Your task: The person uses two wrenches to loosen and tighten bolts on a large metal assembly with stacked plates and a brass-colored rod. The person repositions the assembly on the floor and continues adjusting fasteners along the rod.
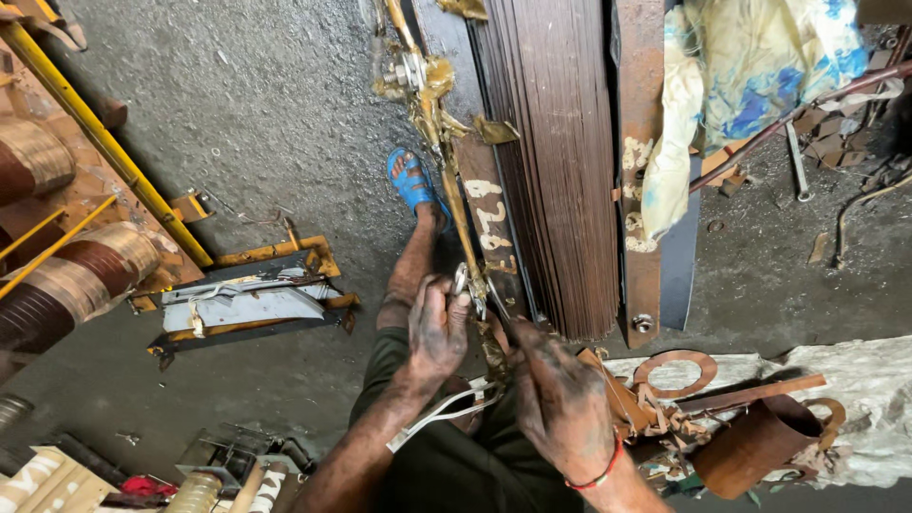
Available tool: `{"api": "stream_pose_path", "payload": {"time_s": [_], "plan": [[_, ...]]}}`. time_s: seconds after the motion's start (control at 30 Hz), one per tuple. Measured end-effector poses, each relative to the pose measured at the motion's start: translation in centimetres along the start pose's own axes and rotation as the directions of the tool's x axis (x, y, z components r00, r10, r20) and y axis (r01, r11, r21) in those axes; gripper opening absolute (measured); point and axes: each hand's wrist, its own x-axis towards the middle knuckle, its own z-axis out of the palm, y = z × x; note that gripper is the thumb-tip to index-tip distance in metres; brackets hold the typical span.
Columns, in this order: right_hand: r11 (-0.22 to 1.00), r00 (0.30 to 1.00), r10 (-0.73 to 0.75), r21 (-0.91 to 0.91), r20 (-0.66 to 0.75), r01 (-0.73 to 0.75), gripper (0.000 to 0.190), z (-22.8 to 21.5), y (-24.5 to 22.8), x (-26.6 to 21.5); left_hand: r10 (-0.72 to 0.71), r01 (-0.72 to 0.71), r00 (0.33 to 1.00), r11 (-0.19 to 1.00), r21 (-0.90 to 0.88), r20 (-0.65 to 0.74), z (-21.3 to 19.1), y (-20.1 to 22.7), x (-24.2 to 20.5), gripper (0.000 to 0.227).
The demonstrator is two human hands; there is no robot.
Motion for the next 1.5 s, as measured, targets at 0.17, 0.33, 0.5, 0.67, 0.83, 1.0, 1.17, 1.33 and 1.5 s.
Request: {"api": "stream_pose_path", "payload": {"time_s": [0.17, 0.33, 0.5, 0.67, 0.83, 1.0, 1.17, 1.33, 1.5], "plan": [[0.998, 0.996, -0.048, -0.031, 0.077, 0.05, 0.046, -1.2, -0.7, 2.2, 0.248, -0.19, 0.951, 0.939, 0.285, -0.183, 2.2, 0.0, 0.3, 0.021], [0.957, 0.954, -0.288, -0.04, -0.077, 0.286, 0.044, 1.2, 0.9, -1.0, 0.573, -0.226, 0.799, 0.569, 0.791, -0.184, 2.7, 0.3, 0.1, 0.031], [0.953, 0.943, -0.302, -0.068, -0.14, 0.295, 0.05, 3.3, 5.0, -3.7, -0.796, 0.838, 0.545, 0.523, -0.153, 0.262, 1.1, 0.1, 1.3, 0.056], [0.986, 0.988, -0.113, 0.108, -0.108, 0.125, 0.039, 3.1, 6.7, -4.1, -0.642, 0.649, 0.761, 0.756, -0.086, 0.095, 0.0, 0.5, 0.9, 0.05], [0.987, 0.991, -0.098, 0.115, -0.086, 0.108, 0.038, 2.8, 5.9, -3.5, -0.37, 0.365, 0.925, 0.808, -0.462, 0.084, 1.0, 0.4, -1.3, 0.029], [0.988, 0.985, -0.113, 0.089, -0.128, 0.125, 0.032, 3.4, 5.2, -3.0, 0.178, -0.141, 0.979, 0.945, 0.294, -0.1, 1.7, -0.5, -0.9, 0.029], [0.982, 0.974, -0.143, 0.098, -0.175, 0.162, 0.035, 2.3, 4.1, -3.7, -0.656, 0.659, 0.749, 0.721, -0.214, 0.096, 1.4, 1.8, 0.7, 0.038], [0.993, 0.984, -0.119, -0.005, -0.131, 0.119, 0.043, 1.1, 1.8, -3.5, -0.505, 0.492, 0.862, 0.805, -0.331, 0.051, 0.2, 4.0, 1.3, 0.026], [0.99, 0.986, -0.139, -0.019, -0.095, 0.138, 0.046, 1.4, 0.6, -2.3, -0.28, 0.264, 0.959, 0.93, -0.254, -0.03, 0.2, 3.3, 1.0, 0.022]]}}
